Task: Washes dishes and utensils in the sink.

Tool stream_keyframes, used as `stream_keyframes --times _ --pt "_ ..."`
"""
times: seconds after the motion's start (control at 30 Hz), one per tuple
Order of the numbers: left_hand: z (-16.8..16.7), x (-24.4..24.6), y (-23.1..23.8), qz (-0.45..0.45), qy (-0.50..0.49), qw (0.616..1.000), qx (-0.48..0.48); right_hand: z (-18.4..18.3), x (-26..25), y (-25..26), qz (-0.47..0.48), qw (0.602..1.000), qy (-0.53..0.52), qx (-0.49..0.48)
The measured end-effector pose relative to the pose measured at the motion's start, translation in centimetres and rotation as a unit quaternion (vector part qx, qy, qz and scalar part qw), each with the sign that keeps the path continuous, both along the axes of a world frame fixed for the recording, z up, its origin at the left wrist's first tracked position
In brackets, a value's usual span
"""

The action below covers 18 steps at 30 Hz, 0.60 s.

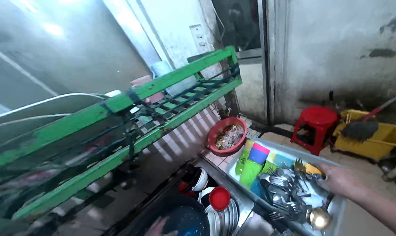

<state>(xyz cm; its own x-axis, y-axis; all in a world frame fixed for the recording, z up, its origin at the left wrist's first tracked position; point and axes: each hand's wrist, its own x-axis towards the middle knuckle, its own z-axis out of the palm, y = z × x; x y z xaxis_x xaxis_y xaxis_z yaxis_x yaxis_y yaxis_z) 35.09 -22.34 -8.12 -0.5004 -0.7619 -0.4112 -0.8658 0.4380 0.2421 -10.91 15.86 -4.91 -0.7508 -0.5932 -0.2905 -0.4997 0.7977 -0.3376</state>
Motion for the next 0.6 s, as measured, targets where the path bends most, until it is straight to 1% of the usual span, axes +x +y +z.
stream_keyframes --times 0.07,0.1,0.17,0.2,0.27,0.3,0.37,0.43,0.47,0.53,0.6 --pt "2.0 -2.8 1.4 -0.043 0.07 0.996 -0.03 0.1 -0.4 0.4 -0.067 0.989 -0.053 -0.119" --pt "3.2 -4.7 2.3 -0.063 0.088 0.993 -0.039 0.2 -0.7 0.4 -0.116 0.971 -0.088 -0.187" --pt "5.8 -8.8 4.8 -0.107 0.126 0.985 -0.052 1.0 -0.9 0.3 -0.198 0.916 -0.165 -0.308" --pt "7.1 -11.0 6.4 -0.13 0.155 0.978 -0.059 1.3 -0.7 0.1 -0.21 0.884 -0.208 -0.362" --pt "9.7 -15.4 10.3 -0.169 0.231 0.957 -0.054 2.0 0.0 -0.8 -0.185 0.822 -0.286 -0.456" --pt "10.7 -17.5 12.3 -0.185 0.276 0.942 -0.041 2.2 0.3 -1.3 -0.161 0.795 -0.323 -0.488" --pt "11.7 -21.7 15.9 -0.201 0.368 0.908 0.001 2.3 1.1 -2.6 -0.106 0.754 -0.378 -0.527" --pt "11.6 -26.0 18.8 -0.179 0.432 0.882 0.055 2.5 2.3 -3.9 -0.06 0.723 -0.417 -0.548" --pt "11.3 -27.9 19.9 -0.159 0.443 0.879 0.075 2.4 2.8 -4.4 -0.042 0.704 -0.434 -0.56" --pt "10.3 -31.2 21.5 -0.116 0.439 0.886 0.096 2.6 3.5 -4.9 -0.027 0.666 -0.46 -0.587" --pt "9.2 -33.2 22.9 -0.091 0.445 0.888 0.069 3.1 3.7 -5.1 -0.051 0.634 -0.482 -0.603"
